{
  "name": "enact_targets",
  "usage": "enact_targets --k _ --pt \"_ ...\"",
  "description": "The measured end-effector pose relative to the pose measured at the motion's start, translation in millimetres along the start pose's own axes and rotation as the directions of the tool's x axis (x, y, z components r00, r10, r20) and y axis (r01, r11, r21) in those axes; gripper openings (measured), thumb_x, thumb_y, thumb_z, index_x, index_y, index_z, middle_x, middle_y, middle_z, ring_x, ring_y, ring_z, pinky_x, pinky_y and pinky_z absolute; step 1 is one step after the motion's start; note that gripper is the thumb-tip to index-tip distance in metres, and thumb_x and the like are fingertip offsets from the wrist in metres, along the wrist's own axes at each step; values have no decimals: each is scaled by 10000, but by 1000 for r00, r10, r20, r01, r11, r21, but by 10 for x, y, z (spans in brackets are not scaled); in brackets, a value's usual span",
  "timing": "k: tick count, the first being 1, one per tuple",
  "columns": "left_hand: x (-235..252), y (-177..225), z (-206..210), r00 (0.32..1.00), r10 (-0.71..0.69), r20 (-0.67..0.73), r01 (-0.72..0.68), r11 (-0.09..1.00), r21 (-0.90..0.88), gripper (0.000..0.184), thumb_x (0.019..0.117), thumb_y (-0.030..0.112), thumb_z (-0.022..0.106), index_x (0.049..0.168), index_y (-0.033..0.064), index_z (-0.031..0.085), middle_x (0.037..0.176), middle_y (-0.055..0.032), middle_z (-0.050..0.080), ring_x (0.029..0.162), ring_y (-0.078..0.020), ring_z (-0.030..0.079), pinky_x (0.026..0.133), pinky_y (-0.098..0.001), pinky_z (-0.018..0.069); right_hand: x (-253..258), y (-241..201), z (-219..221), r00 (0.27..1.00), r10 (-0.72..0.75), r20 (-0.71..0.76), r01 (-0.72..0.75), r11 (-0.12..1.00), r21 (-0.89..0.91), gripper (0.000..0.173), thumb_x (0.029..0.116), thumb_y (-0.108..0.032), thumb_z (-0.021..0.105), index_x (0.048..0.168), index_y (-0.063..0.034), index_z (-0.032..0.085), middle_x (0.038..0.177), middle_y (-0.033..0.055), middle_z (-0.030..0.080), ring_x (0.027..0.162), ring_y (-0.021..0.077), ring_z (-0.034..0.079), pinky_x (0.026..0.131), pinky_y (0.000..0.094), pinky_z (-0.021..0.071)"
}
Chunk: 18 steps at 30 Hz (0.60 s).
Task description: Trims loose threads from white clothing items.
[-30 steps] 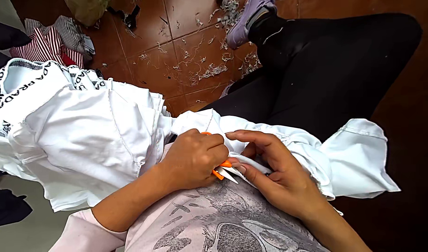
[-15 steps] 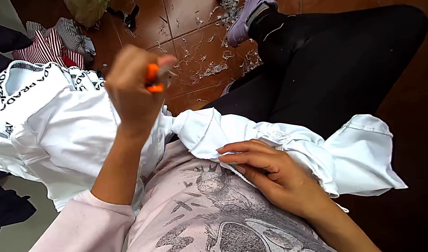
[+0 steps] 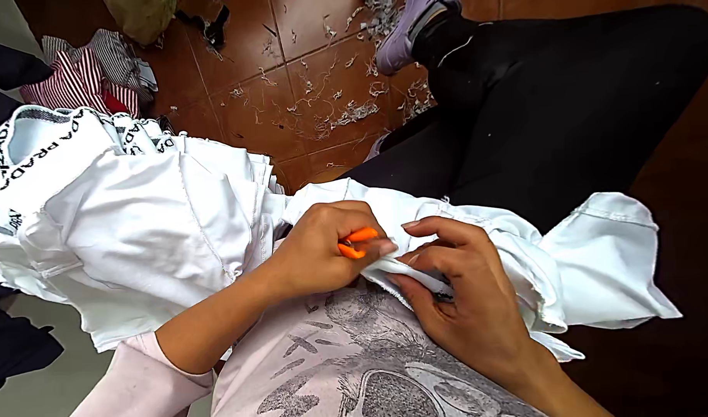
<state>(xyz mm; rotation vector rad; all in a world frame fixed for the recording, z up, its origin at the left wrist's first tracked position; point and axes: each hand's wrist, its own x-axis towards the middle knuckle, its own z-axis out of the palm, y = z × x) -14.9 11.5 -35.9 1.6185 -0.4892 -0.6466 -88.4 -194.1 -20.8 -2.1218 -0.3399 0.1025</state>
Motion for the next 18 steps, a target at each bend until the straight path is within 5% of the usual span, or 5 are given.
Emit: enact_targets --k 4,7,13,16,18 --pt "49 9 -63 993 13 -115 -6 998 66 136 934 60 658 827 -18 692 813 -46 642 751 -17 574 661 -148 464 -20 9 -15 997 66 46 -69 996 61 63 949 -100 620 959 -55 663 1250 107 623 1063 46 621 887 135 513" --pt "67 -9 -107 972 65 -226 -29 987 160 136 945 57 649 854 -33 697 830 -58 648 765 -20 575 676 -150 466 -26 17 -37 993 92 78 -99 990 102 165 961 -101 613 998 -85 773 1240 79 697 1091 79 659 942 194 531" --pt "141 -10 -353 879 235 -415 -48 909 414 147 969 64 644 905 -54 703 868 -92 653 803 -45 588 710 -167 480 -26 51 -24 970 54 236 -84 990 116 372 895 -63 532 1089 -215 811 1261 -52 701 938 61 590 804 246 467" --pt "148 -46 -634 814 311 -490 146 708 691 297 926 47 649 1185 -95 626 1124 -259 635 961 -248 624 796 -333 508 -7 44 -27 975 48 218 -70 993 95 370 929 -84 530 1204 -156 767 1277 -39 699 1004 69 622 852 235 494" --pt "160 -56 -752 842 225 -490 207 705 679 562 948 139 685 1411 -102 476 1196 -247 586 1000 -242 605 822 -340 517 -32 17 -11 977 10 214 -27 997 74 381 956 -93 523 1286 -108 716 1312 0 690 1064 97 642 909 259 504"
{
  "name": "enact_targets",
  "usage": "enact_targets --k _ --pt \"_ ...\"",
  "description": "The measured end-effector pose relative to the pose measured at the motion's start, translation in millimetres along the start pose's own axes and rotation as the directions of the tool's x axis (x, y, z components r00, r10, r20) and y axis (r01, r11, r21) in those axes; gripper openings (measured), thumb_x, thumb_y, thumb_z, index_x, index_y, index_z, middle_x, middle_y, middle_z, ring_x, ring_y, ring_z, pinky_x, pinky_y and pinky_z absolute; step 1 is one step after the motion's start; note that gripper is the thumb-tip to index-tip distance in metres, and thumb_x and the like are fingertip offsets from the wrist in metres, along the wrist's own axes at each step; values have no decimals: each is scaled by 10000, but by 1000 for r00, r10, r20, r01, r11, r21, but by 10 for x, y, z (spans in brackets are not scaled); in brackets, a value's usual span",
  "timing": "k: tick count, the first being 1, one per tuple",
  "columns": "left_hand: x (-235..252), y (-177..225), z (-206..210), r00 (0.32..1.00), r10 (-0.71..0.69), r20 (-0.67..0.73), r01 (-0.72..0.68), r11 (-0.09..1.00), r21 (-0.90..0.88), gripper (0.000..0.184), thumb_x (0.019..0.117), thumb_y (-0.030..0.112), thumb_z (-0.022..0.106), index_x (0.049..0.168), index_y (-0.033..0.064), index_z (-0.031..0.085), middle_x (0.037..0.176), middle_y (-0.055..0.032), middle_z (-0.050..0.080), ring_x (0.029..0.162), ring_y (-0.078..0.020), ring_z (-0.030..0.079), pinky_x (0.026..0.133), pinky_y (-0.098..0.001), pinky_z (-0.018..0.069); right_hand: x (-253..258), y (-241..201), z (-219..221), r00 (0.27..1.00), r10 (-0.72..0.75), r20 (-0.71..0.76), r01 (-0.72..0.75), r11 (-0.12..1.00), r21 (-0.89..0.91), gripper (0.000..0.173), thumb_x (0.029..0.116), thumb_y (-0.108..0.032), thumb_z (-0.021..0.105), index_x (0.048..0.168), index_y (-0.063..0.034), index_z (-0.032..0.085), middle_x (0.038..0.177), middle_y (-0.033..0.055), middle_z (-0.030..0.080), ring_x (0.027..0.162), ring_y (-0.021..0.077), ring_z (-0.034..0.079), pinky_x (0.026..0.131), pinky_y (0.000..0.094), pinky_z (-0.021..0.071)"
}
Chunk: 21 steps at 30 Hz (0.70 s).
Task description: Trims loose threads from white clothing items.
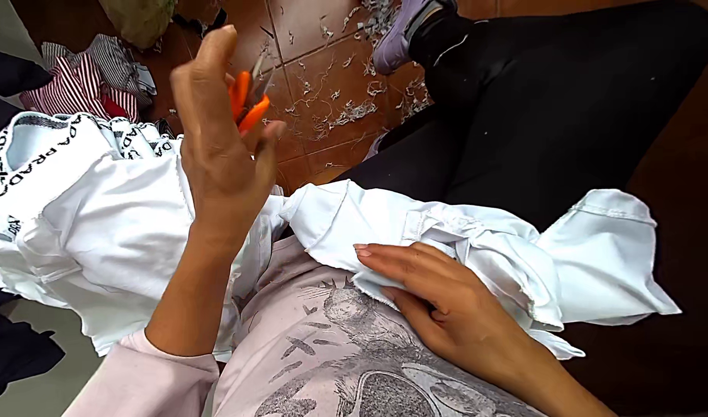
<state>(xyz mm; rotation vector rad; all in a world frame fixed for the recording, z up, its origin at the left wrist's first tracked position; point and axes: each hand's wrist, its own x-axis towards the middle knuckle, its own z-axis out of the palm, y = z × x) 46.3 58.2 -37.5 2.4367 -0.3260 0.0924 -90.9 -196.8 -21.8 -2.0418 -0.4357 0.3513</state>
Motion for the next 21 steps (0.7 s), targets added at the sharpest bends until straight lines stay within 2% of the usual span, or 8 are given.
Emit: enact_targets --k 3,5,7,9,13,15,18,21 --pt "-36 176 164 968 13 251 75 938 -339 257 981 149 642 1123 -64 665 899 -90 674 753 -63 610 685 -233 525 -18 -16 7 997 -69 26 68 997 27 300 1005 -118 539 1241 -66 717 1278 46 709 1208 123 651 1081 282 496" --pt "-75 388 378 859 113 500 139 888 -438 271 960 174 668 1139 -22 724 985 -109 700 868 -131 653 785 -313 552 -23 -17 -2 996 -92 11 91 993 70 252 1026 -156 559 1162 -55 746 1214 49 737 1210 114 659 1112 291 489" --pt "-83 542 624 725 225 652 154 869 -471 366 931 231 732 1216 1 724 1077 -134 675 950 -200 645 821 -374 548 -29 -28 -19 996 -71 -51 77 991 106 234 1033 -182 574 1104 -52 755 1156 39 750 1164 87 671 1064 251 513" --pt "-92 598 834 675 344 653 105 831 -546 222 928 181 743 1056 2 767 1014 -123 684 943 -204 654 812 -370 548 -54 -38 -10 978 25 -208 -1 993 116 160 1012 -185 600 997 -83 723 1039 -3 730 1043 54 675 923 208 559" --pt "-87 608 871 799 375 470 96 692 -716 138 932 78 700 840 -22 725 816 -84 667 791 -112 618 713 -262 497 -84 26 -8 861 245 -445 -253 966 42 95 983 -286 652 982 -192 655 1194 -46 571 1170 36 535 974 204 465" --pt "-89 627 771 837 336 432 107 673 -732 127 917 76 716 838 -23 731 791 -68 662 762 -72 606 684 -216 483 -51 38 20 877 283 -387 -286 957 53 200 993 -290 641 1027 -119 740 1354 79 586 1282 121 534 1068 280 450" --pt "-130 674 695 878 322 354 99 601 -793 100 894 28 716 833 -51 721 802 -85 664 778 -61 609 695 -191 490 13 26 64 880 245 -408 -226 969 94 162 973 -131 647 945 -20 762 1164 92 707 1177 90 630 1030 226 498" --pt "-141 677 628 891 282 356 113 622 -775 191 937 111 703 975 -74 673 837 -55 615 765 -29 546 677 -159 453 18 22 33 865 200 -460 -140 977 161 127 951 -14 652 1031 -2 749 1176 58 703 1115 47 651 961 173 537"
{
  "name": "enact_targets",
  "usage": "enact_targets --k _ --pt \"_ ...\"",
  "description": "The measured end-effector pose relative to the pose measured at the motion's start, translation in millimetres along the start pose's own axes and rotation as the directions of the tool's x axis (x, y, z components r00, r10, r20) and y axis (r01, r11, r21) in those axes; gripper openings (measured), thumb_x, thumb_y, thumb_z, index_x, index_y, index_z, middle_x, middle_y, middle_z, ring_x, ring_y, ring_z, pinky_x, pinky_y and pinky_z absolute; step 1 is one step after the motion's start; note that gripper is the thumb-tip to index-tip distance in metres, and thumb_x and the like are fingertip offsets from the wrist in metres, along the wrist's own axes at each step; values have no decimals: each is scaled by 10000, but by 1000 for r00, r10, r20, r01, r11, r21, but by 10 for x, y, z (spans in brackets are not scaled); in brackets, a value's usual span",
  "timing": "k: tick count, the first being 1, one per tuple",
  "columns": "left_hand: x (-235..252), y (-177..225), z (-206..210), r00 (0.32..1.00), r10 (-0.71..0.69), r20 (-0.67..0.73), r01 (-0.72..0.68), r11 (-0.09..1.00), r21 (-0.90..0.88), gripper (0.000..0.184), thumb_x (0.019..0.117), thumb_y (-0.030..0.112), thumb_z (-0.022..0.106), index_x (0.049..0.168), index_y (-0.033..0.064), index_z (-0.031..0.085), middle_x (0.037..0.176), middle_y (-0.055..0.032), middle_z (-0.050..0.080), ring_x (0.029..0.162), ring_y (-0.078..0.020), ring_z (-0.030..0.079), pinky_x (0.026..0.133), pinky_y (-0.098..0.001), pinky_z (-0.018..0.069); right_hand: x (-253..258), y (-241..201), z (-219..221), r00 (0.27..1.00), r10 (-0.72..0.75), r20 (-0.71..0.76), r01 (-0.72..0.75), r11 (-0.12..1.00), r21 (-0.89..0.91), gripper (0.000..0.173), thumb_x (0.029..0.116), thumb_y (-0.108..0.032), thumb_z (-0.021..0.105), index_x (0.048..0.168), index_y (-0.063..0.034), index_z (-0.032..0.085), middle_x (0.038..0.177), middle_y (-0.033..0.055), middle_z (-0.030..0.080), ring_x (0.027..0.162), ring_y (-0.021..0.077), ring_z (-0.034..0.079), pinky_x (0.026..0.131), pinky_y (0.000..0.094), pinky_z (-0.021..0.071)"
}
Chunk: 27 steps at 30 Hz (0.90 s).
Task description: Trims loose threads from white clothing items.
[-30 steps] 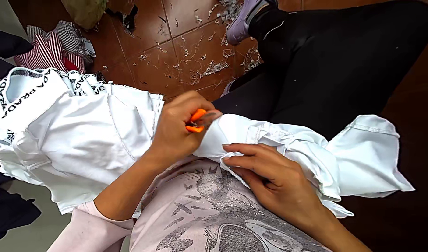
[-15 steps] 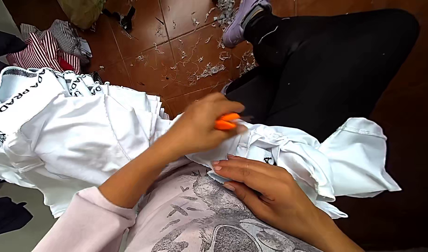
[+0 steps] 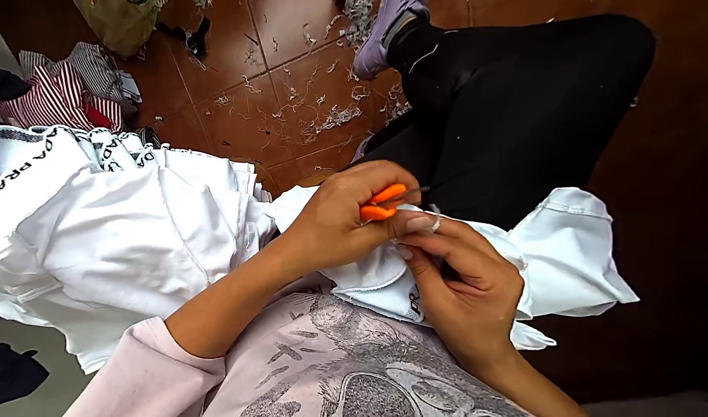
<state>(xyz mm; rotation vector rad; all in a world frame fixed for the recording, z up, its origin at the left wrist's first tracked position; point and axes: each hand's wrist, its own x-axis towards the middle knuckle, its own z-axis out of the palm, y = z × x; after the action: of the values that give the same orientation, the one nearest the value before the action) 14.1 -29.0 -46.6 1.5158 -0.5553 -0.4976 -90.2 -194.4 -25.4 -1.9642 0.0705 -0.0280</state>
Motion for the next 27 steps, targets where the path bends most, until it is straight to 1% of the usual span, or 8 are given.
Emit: enact_targets --k 3,5,7,11,16,22,25,27 --pt "-42 75 -143 991 -50 121 25 979 201 409 1043 359 529 1114 -39 592 864 -19 576 800 -55 540 727 -227 474 -18 27 -19 1000 13 -11 -12 999 50 221 953 -53 682 1173 -50 711 1256 18 687 1185 62 638 1010 204 534" --pt "-51 126 -238 980 -45 191 -23 940 340 406 1050 374 509 1057 -6 653 828 -26 619 789 -90 587 742 -284 500 -29 63 -24 1000 17 -15 -16 996 85 343 942 -58 702 1284 -53 668 1351 38 651 1229 95 627 1033 239 537" --pt "-22 149 -317 964 -26 265 -98 891 443 384 1024 390 568 975 39 714 770 -14 655 729 -95 619 663 -293 503 -22 62 -21 1000 24 -18 -23 996 90 420 936 -53 705 1348 -33 631 1417 56 612 1206 71 628 990 203 540" --pt "95 190 -321 929 -37 368 -197 792 578 411 1019 431 556 893 74 716 703 -24 626 652 -166 622 555 -353 464 -11 46 -28 1000 29 -2 -29 997 73 475 929 -46 709 1392 -21 606 1455 75 589 1199 63 630 968 178 539" --pt "214 234 -244 897 -33 442 -268 754 600 383 1006 410 579 839 90 708 678 -26 610 631 -179 618 528 -352 432 9 24 -33 1000 21 16 -22 999 32 469 938 -50 699 1391 16 594 1446 113 588 1291 117 599 1068 236 514" --pt "181 106 -233 924 17 382 -200 874 443 350 1021 355 570 872 69 706 681 -10 613 625 -137 595 545 -335 436 122 -117 -215 977 150 151 -141 988 -69 620 937 -141 709 1507 -35 491 1540 85 494 1156 45 647 922 183 572" --pt "40 -36 -143 940 -8 341 -73 972 223 429 960 399 650 1112 0 693 767 -22 665 669 -92 614 607 -312 526 390 -275 -600 980 144 136 -76 907 -414 662 1001 -289 627 1589 -105 384 1616 99 398 1353 122 538 1082 301 502" --pt "-76 -89 -37 944 -12 329 -50 982 180 463 887 354 752 1168 -12 708 801 -48 698 687 -106 632 630 -319 542 565 -236 -719 997 58 45 -15 763 -647 717 1034 -375 569 1633 -98 287 1650 289 231 1489 427 328 1186 590 298"
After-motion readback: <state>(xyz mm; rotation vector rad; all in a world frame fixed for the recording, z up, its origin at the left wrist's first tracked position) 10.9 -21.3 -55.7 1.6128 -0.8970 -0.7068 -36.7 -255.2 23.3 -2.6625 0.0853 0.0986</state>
